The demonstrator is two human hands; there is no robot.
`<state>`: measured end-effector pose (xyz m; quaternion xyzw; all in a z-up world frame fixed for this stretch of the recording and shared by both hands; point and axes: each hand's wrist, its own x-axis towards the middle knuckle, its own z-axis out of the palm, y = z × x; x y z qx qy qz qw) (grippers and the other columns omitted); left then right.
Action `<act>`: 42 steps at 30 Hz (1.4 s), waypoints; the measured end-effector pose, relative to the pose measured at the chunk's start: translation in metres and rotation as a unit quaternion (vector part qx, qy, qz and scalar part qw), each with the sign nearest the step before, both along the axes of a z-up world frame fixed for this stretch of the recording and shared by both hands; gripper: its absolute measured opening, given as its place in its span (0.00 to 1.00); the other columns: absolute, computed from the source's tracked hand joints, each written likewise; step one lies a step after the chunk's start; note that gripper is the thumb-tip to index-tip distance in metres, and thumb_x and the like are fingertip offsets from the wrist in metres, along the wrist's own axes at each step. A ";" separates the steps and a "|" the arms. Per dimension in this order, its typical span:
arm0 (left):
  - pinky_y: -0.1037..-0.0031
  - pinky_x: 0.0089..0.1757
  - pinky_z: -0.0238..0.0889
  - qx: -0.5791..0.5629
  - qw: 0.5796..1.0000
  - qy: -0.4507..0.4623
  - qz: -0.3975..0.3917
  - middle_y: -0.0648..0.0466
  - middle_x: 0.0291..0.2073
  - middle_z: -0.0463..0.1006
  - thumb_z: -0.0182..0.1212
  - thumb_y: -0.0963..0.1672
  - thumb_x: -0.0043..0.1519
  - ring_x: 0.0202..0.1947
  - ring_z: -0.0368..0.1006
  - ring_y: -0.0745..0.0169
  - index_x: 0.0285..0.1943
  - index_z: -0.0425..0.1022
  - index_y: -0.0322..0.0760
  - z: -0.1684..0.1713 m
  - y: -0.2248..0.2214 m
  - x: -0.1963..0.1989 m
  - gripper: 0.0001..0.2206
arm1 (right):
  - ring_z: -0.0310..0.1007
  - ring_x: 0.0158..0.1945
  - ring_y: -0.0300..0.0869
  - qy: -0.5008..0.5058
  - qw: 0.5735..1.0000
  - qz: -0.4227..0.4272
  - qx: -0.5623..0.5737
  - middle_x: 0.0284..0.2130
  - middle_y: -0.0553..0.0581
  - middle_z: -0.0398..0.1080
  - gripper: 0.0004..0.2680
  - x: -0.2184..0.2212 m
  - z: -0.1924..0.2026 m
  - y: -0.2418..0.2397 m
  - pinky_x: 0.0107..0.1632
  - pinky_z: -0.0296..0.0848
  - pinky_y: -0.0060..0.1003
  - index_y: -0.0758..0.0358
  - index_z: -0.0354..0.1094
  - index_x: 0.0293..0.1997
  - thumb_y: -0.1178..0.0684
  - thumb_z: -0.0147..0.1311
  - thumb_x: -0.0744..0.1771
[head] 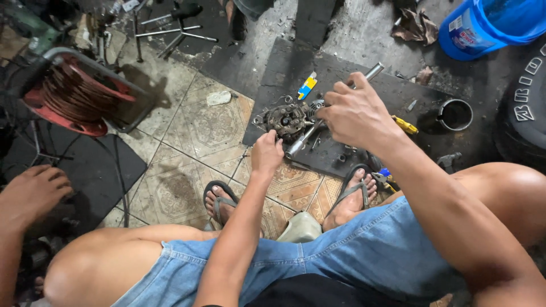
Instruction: Disassembling a mechanical component, likely an alternator, using various hand tools like a socket wrench and screwdriver.
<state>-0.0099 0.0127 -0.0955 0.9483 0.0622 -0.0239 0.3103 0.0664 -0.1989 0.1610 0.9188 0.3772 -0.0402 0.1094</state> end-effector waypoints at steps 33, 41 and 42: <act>0.62 0.23 0.77 -0.275 0.880 0.382 0.064 0.36 0.29 0.82 0.68 0.54 0.59 0.24 0.80 0.48 0.42 0.81 0.27 -0.062 -0.057 -0.028 0.23 | 0.80 0.40 0.42 0.047 0.996 -0.082 0.000 0.32 0.50 0.80 0.07 0.011 0.014 -0.027 0.43 0.65 0.41 0.45 0.80 0.42 0.45 0.54 0.68; 0.41 0.66 0.53 -0.144 0.954 0.259 0.053 0.29 0.66 0.64 0.68 0.42 0.50 0.68 0.61 0.27 0.72 0.58 0.28 0.057 0.052 0.019 0.38 | 0.82 0.36 0.58 0.166 0.973 -0.133 0.088 0.32 0.58 0.78 0.11 0.010 -0.052 -0.002 0.38 0.78 0.55 0.57 0.76 0.40 0.45 0.50 0.66; 0.41 0.66 0.53 -0.145 0.953 0.258 0.055 0.29 0.66 0.64 0.68 0.42 0.50 0.68 0.61 0.27 0.72 0.58 0.28 0.074 0.046 0.023 0.38 | 0.82 0.36 0.58 0.166 0.973 -0.131 0.087 0.32 0.58 0.78 0.11 0.011 -0.058 0.002 0.38 0.78 0.55 0.57 0.76 0.40 0.45 0.50 0.66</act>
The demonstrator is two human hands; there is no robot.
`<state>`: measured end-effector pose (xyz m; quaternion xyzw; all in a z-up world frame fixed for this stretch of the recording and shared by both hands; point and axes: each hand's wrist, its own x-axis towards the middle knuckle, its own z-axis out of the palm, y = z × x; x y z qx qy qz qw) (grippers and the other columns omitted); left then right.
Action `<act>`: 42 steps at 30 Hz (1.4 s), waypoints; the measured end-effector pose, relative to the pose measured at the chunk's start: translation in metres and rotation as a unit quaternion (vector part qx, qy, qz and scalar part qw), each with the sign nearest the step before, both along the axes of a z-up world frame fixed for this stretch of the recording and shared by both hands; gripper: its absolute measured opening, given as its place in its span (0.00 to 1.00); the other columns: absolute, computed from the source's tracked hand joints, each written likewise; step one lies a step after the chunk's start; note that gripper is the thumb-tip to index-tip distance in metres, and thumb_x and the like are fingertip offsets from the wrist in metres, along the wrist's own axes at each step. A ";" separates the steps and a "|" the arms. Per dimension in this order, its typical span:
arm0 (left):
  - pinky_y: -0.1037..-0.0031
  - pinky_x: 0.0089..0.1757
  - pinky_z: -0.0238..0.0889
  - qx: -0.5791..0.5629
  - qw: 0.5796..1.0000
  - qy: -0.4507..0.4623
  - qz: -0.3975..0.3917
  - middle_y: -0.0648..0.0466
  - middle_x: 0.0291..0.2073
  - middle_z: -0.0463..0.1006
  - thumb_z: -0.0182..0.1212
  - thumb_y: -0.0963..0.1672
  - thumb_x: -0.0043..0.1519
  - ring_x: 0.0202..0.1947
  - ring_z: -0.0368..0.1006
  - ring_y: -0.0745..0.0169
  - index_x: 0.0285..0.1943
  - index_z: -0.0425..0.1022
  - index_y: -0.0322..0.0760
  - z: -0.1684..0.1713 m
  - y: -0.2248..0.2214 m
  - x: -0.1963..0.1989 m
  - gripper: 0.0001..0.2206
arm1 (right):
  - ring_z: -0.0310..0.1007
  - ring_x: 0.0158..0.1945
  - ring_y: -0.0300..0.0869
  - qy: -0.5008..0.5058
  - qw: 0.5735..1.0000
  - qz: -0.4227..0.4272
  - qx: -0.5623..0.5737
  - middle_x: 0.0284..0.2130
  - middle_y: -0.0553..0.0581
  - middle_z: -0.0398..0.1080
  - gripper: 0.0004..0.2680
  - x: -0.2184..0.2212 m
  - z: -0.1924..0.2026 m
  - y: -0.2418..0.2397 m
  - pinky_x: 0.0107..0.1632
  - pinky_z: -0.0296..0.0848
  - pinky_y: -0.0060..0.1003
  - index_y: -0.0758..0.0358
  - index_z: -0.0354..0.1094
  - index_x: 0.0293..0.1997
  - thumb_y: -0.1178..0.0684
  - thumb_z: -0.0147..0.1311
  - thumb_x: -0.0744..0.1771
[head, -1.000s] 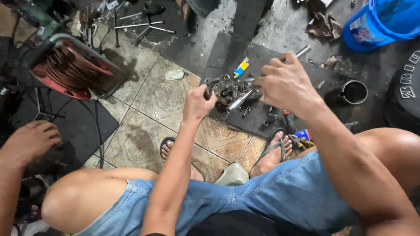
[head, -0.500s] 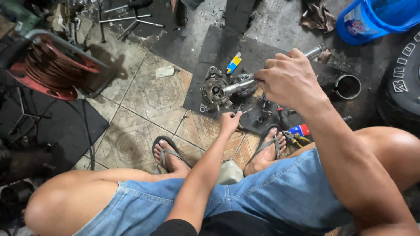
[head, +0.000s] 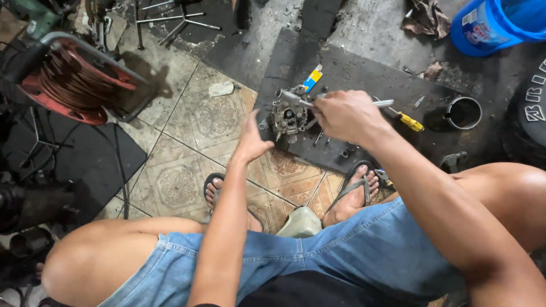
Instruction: Disassembling a mechanical component, likely an alternator, using various hand tools like a socket wrench and screwdriver.
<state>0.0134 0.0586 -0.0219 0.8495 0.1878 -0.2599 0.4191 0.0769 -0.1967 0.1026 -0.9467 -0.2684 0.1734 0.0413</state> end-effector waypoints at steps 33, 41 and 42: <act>0.30 0.66 0.39 0.116 0.962 -0.162 -0.187 0.39 0.73 0.53 0.84 0.53 0.42 0.74 0.51 0.36 0.82 0.37 0.40 -0.027 -0.044 0.023 0.63 | 0.82 0.30 0.57 -0.059 0.998 0.006 0.002 0.28 0.60 0.77 0.09 0.021 -0.044 0.009 0.33 0.80 0.48 0.62 0.76 0.37 0.51 0.48 0.66; 0.29 0.66 0.38 0.123 0.961 -0.176 -0.176 0.41 0.72 0.54 0.84 0.54 0.40 0.73 0.54 0.38 0.80 0.40 0.38 -0.037 -0.049 0.024 0.63 | 0.82 0.31 0.58 -0.044 0.999 0.017 0.011 0.28 0.60 0.77 0.10 0.020 -0.033 0.014 0.32 0.79 0.49 0.61 0.75 0.36 0.50 0.47 0.66; 0.29 0.66 0.38 0.123 0.961 -0.177 -0.176 0.41 0.72 0.54 0.84 0.54 0.40 0.73 0.54 0.38 0.80 0.40 0.38 -0.037 -0.049 0.026 0.63 | 0.82 0.31 0.58 -0.044 0.999 0.016 0.011 0.28 0.60 0.77 0.10 0.021 -0.034 0.014 0.32 0.79 0.49 0.61 0.75 0.36 0.50 0.47 0.66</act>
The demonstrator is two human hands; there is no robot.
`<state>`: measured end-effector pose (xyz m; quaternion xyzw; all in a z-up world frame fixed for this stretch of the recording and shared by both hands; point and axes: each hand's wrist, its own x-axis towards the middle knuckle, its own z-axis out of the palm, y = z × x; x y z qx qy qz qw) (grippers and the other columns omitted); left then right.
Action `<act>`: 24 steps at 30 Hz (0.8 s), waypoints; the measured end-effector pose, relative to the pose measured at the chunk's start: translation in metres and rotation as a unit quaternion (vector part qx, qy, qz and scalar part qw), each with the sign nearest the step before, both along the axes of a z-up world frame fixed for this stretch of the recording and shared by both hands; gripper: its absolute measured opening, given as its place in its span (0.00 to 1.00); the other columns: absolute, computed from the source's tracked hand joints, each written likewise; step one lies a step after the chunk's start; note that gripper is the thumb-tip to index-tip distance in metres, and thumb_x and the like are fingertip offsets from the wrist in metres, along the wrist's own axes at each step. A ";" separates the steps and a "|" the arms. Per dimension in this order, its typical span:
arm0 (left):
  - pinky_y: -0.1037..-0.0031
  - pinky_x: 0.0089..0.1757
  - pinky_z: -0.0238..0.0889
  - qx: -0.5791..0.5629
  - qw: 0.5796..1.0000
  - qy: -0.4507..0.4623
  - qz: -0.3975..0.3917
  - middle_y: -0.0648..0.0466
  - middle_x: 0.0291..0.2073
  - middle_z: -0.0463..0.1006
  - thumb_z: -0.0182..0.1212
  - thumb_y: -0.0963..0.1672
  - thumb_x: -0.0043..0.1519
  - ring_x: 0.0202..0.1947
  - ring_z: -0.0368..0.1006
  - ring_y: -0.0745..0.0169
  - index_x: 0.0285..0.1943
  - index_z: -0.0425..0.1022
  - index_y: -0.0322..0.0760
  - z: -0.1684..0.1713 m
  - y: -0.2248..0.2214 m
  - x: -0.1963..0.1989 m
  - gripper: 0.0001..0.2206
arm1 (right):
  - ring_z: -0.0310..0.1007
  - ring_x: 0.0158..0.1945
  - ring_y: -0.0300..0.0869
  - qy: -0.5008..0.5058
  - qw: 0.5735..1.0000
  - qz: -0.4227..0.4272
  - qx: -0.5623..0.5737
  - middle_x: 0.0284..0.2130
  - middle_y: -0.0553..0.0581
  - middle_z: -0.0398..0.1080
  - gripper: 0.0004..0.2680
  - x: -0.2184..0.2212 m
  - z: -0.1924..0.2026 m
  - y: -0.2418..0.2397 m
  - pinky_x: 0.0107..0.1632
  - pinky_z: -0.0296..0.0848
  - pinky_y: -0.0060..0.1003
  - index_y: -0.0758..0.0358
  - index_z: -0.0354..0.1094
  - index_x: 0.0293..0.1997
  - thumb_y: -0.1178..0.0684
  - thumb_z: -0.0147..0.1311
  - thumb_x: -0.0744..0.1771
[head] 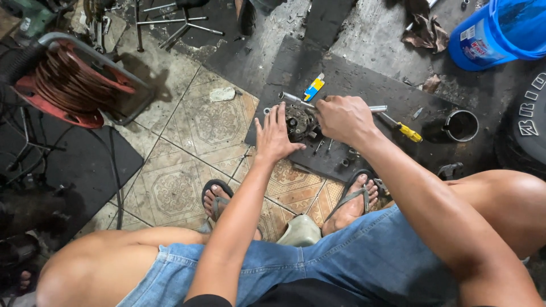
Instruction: Disassembling a mechanical component, likely an alternator, using various hand tools like a socket wrench and screwdriver.
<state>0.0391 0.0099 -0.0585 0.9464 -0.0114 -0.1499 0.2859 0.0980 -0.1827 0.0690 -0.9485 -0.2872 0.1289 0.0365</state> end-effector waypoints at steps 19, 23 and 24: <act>0.37 0.61 0.59 0.034 0.999 0.015 -0.005 0.44 0.69 0.57 0.82 0.56 0.41 0.68 0.62 0.38 0.77 0.48 0.38 -0.018 -0.013 0.015 0.57 | 0.80 0.32 0.65 0.132 0.984 -0.119 0.001 0.24 0.67 0.76 0.09 0.002 -0.034 0.010 0.31 0.78 0.59 0.68 0.75 0.27 0.53 0.51 0.62; 0.41 0.58 0.65 0.037 0.999 0.010 0.012 0.43 0.70 0.58 0.80 0.54 0.43 0.68 0.62 0.37 0.77 0.49 0.37 -0.011 -0.016 0.011 0.54 | 0.79 0.35 0.71 0.173 0.971 -0.161 0.027 0.25 0.75 0.75 0.09 0.010 -0.028 0.017 0.31 0.74 0.68 0.74 0.75 0.27 0.55 0.53 0.60; 0.41 0.58 0.65 0.037 0.999 0.012 0.013 0.43 0.70 0.58 0.80 0.54 0.43 0.68 0.62 0.37 0.77 0.49 0.37 -0.015 -0.015 0.011 0.54 | 0.79 0.35 0.71 0.175 0.971 -0.160 0.027 0.25 0.75 0.75 0.09 0.010 -0.022 0.019 0.31 0.74 0.68 0.74 0.75 0.27 0.55 0.53 0.60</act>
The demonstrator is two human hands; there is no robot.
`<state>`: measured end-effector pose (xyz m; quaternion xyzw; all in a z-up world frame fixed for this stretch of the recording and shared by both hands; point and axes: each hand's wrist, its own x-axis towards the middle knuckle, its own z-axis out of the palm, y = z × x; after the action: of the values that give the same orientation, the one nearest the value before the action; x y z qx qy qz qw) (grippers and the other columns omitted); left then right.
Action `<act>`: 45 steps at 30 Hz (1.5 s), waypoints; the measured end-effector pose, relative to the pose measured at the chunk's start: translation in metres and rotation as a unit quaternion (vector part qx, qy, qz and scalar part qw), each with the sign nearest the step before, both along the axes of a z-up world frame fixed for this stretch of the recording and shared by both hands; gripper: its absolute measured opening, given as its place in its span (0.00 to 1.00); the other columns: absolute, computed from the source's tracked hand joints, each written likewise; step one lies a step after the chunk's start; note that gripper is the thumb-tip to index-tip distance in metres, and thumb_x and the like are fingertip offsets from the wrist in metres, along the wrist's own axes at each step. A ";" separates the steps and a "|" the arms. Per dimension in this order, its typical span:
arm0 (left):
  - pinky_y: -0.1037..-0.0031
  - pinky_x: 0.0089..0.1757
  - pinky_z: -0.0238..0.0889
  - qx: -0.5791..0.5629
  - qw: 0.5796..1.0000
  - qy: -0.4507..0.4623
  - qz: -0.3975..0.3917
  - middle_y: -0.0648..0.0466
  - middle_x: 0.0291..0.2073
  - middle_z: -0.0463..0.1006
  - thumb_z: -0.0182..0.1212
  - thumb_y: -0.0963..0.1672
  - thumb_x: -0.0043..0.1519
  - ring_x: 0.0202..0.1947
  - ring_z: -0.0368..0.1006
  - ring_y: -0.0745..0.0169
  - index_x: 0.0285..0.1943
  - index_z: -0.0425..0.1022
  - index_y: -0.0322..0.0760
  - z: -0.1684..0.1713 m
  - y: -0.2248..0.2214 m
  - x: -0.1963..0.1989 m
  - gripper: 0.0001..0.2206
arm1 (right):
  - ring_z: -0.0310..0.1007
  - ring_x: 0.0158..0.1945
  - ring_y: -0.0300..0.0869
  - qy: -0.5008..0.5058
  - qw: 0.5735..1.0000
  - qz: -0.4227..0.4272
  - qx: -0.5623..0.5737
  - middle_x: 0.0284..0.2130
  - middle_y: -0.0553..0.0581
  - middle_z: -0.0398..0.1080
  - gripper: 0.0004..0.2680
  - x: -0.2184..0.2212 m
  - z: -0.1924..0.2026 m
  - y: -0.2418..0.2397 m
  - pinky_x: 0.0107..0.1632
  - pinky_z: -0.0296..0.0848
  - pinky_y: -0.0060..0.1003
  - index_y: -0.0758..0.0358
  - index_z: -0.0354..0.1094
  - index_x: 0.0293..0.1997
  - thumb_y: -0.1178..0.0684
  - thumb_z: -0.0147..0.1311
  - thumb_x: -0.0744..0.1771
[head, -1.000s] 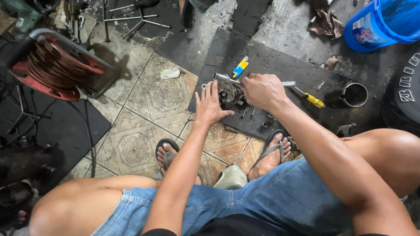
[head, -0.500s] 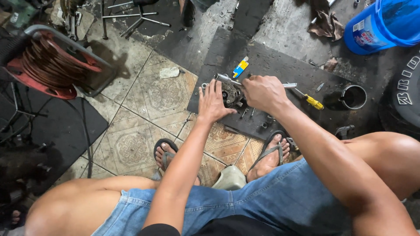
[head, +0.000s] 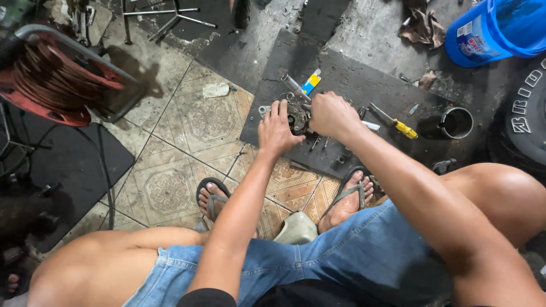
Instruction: Disassembling a mechanical component, likely an alternator, using various hand tools like a socket wrench and screwdriver.
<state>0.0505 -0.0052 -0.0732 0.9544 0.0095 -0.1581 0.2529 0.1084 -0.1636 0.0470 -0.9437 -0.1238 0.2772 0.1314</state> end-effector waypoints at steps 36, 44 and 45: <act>0.41 0.66 0.50 0.036 0.969 -0.042 -0.240 0.53 0.70 0.65 0.85 0.52 0.34 0.68 0.64 0.44 0.75 0.56 0.52 -0.013 0.033 0.028 0.56 | 0.76 0.26 0.38 -0.447 0.740 0.502 -0.005 0.20 0.43 0.75 0.03 -0.031 -0.080 -0.020 0.36 0.67 0.37 0.41 0.72 0.31 0.52 0.58 0.61; 0.27 0.64 0.38 0.068 0.975 -0.077 -0.197 0.48 0.69 0.61 0.79 0.58 0.36 0.70 0.58 0.44 0.75 0.55 0.47 0.011 0.023 0.022 0.55 | 0.67 0.49 0.38 -0.389 0.742 0.545 -0.032 0.32 0.43 0.67 0.05 -0.011 0.021 -0.036 0.65 0.55 0.46 0.47 0.65 0.37 0.55 0.56 0.63; 0.27 0.64 0.38 0.069 0.974 -0.084 -0.197 0.48 0.69 0.61 0.79 0.58 0.36 0.70 0.58 0.44 0.75 0.55 0.47 0.025 0.018 0.026 0.55 | 0.67 0.49 0.38 -0.394 0.739 0.544 -0.036 0.32 0.43 0.67 0.05 -0.010 0.028 -0.032 0.65 0.55 0.46 0.47 0.65 0.37 0.55 0.56 0.63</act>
<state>0.0762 0.0132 -0.0485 0.9624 -0.1894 -0.1230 0.1506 0.0981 -0.1956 0.0749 -0.7445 -0.6471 -0.0910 -0.1371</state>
